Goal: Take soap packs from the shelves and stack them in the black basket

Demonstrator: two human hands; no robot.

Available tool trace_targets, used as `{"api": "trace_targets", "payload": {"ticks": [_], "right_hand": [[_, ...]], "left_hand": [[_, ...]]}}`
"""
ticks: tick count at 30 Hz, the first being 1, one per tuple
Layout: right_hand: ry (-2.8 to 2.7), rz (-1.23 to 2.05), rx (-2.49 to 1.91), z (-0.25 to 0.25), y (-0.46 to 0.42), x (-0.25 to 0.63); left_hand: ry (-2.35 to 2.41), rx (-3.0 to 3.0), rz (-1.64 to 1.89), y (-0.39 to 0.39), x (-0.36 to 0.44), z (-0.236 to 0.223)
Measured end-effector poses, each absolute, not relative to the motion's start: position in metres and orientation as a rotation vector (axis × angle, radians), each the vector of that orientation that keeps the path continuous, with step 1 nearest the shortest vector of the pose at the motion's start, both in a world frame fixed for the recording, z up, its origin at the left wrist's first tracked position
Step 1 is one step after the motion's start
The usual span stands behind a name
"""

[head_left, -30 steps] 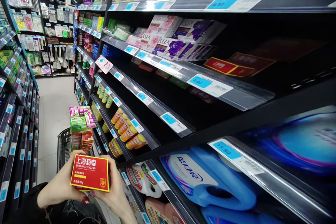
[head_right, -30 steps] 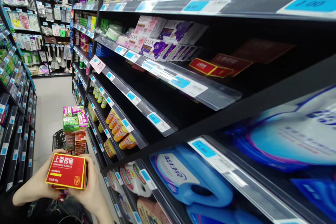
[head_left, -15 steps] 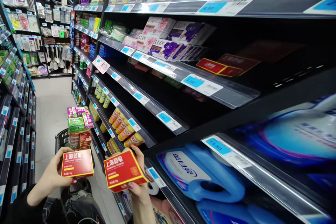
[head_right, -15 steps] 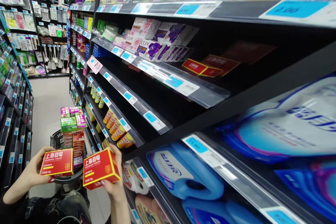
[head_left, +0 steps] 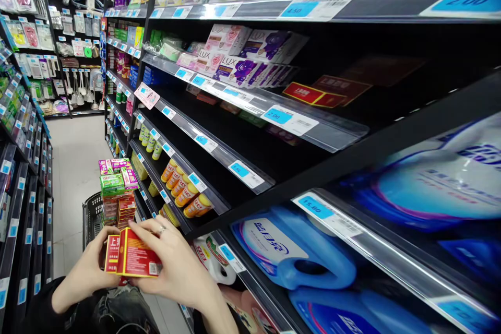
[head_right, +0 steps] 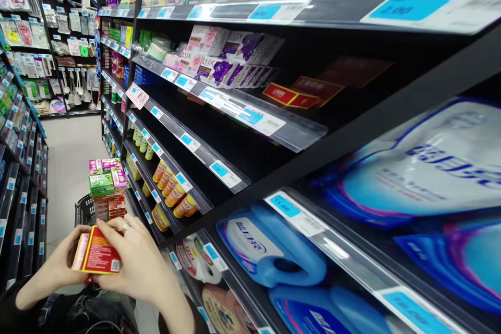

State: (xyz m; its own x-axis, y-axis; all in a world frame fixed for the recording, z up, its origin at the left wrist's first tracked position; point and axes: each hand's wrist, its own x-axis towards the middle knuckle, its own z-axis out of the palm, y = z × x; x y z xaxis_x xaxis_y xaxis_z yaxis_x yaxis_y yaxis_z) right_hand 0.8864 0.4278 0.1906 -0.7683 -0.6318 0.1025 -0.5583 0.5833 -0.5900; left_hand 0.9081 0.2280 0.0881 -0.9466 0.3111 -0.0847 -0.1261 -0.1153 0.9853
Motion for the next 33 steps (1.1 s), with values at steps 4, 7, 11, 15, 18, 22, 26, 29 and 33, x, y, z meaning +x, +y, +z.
{"api": "trace_targets", "payload": {"ticks": [4,7,11,15,18,22,26,29,33], "right_hand": [[2.651,-0.732,-1.113,0.193,0.413,0.885],[2.605,-0.746,-1.084,0.188,0.410,0.884],[2.553,-0.814,-0.922,0.177,0.409,0.886],[2.442,-0.912,-0.773,0.156,0.418,0.895],[2.387,-0.996,-0.567,0.124,0.437,0.899],[2.284,-1.233,-0.285,0.060,0.461,0.886],[2.162,-1.559,-0.225,-0.011,0.468,0.839],[2.133,-1.634,-0.262,-0.056,0.466,0.788],[2.151,-1.635,-0.309,-0.103,0.466,0.729]], "left_hand": [[1.830,0.242,2.284,0.230,0.912,0.087],[1.792,0.109,2.342,0.233,0.919,0.087],[1.738,-0.022,2.371,0.240,0.928,0.082],[1.734,0.080,2.325,0.247,0.936,0.063],[1.711,0.036,2.266,0.249,0.936,0.037],[1.666,-0.144,2.272,0.249,0.915,-0.008],[1.691,-0.154,2.270,0.253,0.863,-0.048],[1.751,-0.152,2.269,0.263,0.817,-0.077],[1.851,-0.206,2.279,0.278,0.767,-0.118]]}}
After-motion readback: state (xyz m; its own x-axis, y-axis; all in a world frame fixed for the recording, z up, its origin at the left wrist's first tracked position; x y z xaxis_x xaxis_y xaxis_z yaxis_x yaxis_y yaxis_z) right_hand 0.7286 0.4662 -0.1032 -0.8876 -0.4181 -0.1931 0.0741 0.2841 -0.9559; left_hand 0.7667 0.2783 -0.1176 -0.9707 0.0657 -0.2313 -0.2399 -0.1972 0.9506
